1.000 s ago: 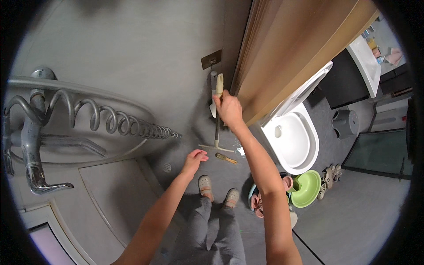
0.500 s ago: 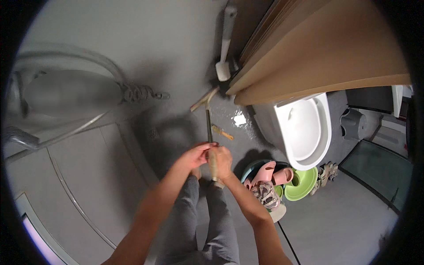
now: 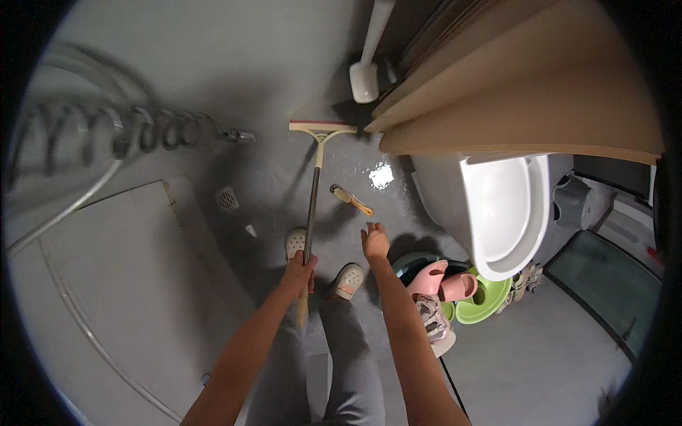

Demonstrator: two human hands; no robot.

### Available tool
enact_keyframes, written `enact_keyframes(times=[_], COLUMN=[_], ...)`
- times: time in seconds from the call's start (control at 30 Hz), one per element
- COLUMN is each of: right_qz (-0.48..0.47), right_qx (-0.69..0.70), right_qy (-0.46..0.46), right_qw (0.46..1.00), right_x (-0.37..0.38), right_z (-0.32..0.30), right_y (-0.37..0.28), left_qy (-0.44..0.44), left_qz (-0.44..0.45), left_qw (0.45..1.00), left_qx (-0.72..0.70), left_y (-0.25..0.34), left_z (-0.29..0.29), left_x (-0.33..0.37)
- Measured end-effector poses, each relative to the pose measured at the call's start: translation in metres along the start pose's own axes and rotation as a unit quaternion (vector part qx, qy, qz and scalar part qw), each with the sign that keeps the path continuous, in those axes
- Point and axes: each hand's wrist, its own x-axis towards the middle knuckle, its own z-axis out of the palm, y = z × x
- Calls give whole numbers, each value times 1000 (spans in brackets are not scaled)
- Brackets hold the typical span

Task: The person washes sandals and insoles in a basin under the faucet, empties the water into the toilet, squeegees the bathroom floor, and organizes the washed sandals and slippers in a row against the wall.

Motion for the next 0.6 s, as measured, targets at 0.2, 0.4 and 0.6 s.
enact_keyframes(times=[0.2,0.4,0.6], right_qz=[91,151,62], right_qx=[-43,-46,127], right_qy=[63,34,17], right_qw=[993,987,990], right_x=[72,90,41], right_z=[97,140,106], right_y=[45,44,54], left_qy=[-80,-100,-74], left_qz=[19,-5,76], left_qw=[995,994,993], left_qx=[-61,-47,-56], left_y=[-37,-62,-41], left_z=[13,17,50], left_x=[48,76,50])
